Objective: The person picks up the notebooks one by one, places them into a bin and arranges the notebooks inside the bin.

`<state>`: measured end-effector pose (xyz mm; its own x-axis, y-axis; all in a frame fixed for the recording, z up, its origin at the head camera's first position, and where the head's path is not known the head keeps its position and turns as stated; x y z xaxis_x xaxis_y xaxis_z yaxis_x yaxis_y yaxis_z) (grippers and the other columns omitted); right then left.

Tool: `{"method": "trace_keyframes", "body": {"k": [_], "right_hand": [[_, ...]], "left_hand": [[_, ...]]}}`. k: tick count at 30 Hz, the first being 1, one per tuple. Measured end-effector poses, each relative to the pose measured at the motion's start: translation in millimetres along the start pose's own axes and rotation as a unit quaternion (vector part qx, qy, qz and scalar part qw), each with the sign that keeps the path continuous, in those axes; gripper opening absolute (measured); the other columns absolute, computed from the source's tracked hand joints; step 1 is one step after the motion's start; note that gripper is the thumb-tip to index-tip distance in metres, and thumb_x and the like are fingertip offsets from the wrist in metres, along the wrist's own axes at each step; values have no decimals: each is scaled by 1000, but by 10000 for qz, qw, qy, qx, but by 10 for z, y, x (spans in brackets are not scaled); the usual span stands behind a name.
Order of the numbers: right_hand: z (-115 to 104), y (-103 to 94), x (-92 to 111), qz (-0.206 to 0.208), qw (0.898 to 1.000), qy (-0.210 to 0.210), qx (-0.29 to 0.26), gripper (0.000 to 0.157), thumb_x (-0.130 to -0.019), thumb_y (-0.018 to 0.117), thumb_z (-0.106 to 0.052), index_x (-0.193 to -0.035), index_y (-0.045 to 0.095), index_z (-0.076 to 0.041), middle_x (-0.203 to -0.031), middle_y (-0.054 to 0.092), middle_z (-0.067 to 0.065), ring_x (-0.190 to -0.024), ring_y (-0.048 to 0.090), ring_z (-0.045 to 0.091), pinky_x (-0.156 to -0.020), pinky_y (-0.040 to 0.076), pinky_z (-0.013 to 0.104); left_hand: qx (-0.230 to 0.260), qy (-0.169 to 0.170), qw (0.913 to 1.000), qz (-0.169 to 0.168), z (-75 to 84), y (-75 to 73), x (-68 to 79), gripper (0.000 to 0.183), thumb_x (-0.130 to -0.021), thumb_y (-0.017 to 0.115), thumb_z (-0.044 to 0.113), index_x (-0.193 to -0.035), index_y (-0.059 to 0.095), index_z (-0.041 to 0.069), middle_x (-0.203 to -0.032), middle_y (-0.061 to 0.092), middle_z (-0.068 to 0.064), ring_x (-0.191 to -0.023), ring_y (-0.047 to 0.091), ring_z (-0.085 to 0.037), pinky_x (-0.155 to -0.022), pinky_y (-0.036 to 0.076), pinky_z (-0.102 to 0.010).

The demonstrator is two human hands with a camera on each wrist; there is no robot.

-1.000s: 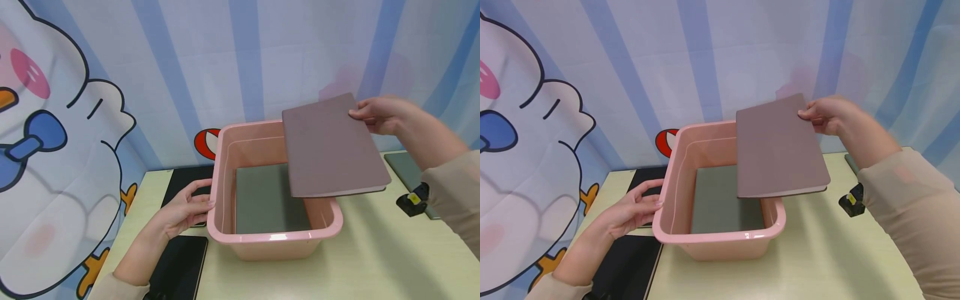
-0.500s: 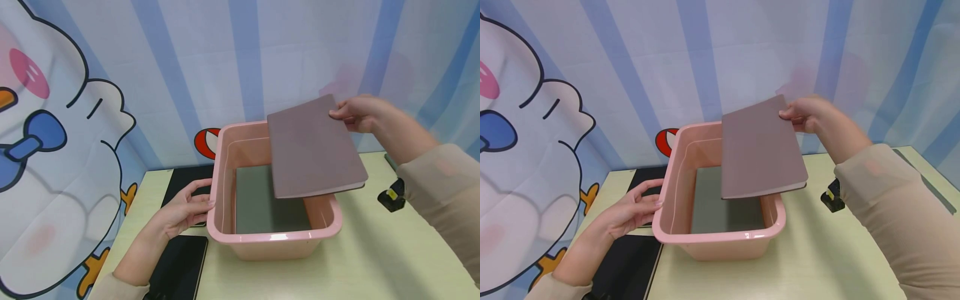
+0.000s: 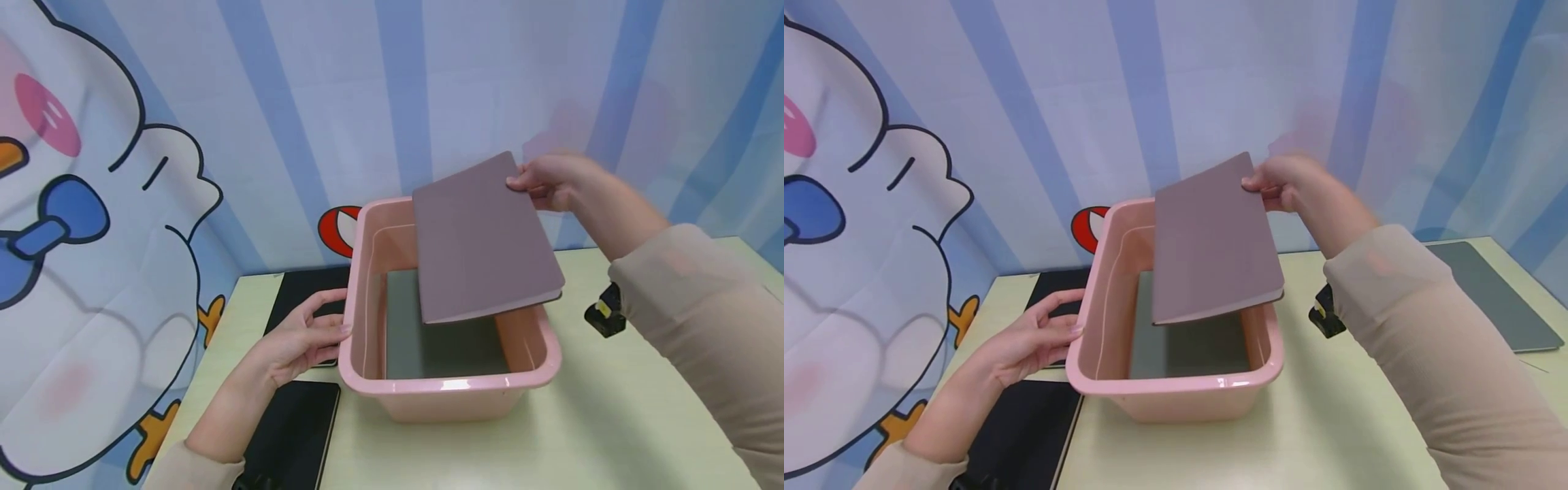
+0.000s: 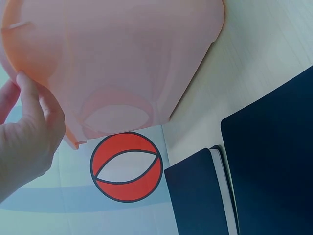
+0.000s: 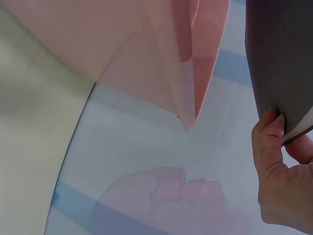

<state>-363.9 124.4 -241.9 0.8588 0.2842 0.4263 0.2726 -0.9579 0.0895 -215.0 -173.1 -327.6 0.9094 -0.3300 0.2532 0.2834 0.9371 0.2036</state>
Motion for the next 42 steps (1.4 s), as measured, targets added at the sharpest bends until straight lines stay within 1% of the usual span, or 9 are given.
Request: {"method": "trace_keyframes", "body": {"k": [3, 4, 8, 13, 18, 24, 32, 39, 42], "right_hand": [[-10, 59, -2, 58, 10000, 4, 76, 65, -93, 49, -4, -150, 16, -12, -75, 58, -1, -63, 61, 10, -63, 55, 22], [-17, 82, -4, 73, 9999, -16, 113, 65, -93, 49, -4, -150, 16, -11, -76, 57, -1, -63, 61, 10, -63, 55, 22], [-45, 197, -23, 62, 9998, -85, 176, 44, -93, 50, -3, -135, 39, -8, -77, 58, 1, -64, 61, 10, -63, 55, 22], [-83, 334, -32, 95, 9995, -167, 267, 26, -92, 51, -2, -117, 44, -3, -77, 57, 2, -64, 61, 11, -62, 55, 24], [-102, 447, -23, 306, 9987, -240, 315, 29, -90, 54, 1, -117, 44, 1, -81, 56, 4, -61, 61, 11, -61, 55, 24], [-137, 552, -21, 737, 9916, -398, 986, 54, -89, 56, 0, -138, 34, 5, -104, 49, 9, -60, 59, 8, -71, 56, 24], [-95, 665, -125, 948, 9878, -361, 1183, 43, -85, 58, 6, -124, 41, 9, -96, 45, 10, -55, 56, 10, -59, 55, 23], [87, 710, -279, 934, 9883, -171, 1195, 51, -87, 55, 8, -134, 34, 11, -122, 47, 20, -93, 58, 24, -90, 51, 34], [168, 735, -329, 853, 9898, -137, 1135, 50, -88, 53, 9, -134, 35, 12, -130, 45, 22, -101, 56, 28, -91, 49, 36]], "left_hand": [[14, -13, 10000, -51, -4, 8, 4, 62, -88, 57, -4, -141, 26, 6, -109, 63, -12, -95, 65, -23, -79, 54, -34], [11, -17, 10000, -56, -5, 9, 6, 62, -88, 57, -4, -141, 26, 6, -109, 63, -11, -95, 65, -23, -79, 54, -34], [0, -3, 10000, -25, 2, 0, 14, 62, -88, 57, -4, -141, 26, 6, -109, 63, -11, -95, 65, -22, -79, 54, -33], [29, -18, 10000, -11, 6, -5, 20, 61, -89, 56, -4, -141, 26, 6, -109, 63, -11, -94, 65, -23, -79, 54, -33], [39, -32, 10000, 31, -8, -8, 26, 62, -88, 57, -4, -141, 26, 6, -108, 63, -11, -94, 65, -23, -79, 54, -34], [100, 11, 9999, -60, -20, 12, 30, 60, -88, 57, -4, -140, 27, 6, -106, 64, -10, -92, 66, -22, -79, 54, -33], [124, 30, 9999, -60, -15, 20, 32, 61, -88, 57, -5, -140, 26, 5, -106, 63, -11, -92, 66, -22, -79, 54, -33], [135, 21, 9999, -86, -17, 36, 28, 61, -88, 57, -6, -140, 27, 5, -106, 62, -12, -93, 65, -22, -79, 54, -34], [150, 26, 9998, -115, -21, 42, 26, 61, -87, 57, -6, -140, 27, 5, -106, 62, -12, -92, 65, -22, -80, 54, -34]]}}
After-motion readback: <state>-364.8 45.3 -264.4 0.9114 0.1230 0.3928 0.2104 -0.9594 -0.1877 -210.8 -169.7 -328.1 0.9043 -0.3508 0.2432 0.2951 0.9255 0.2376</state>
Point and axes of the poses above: each hand's wrist, its own x-axis away from the middle knuckle, its own y-axis out of the palm, z = x × y, the point moved 9 cm from there along -x, towards the middle knuckle
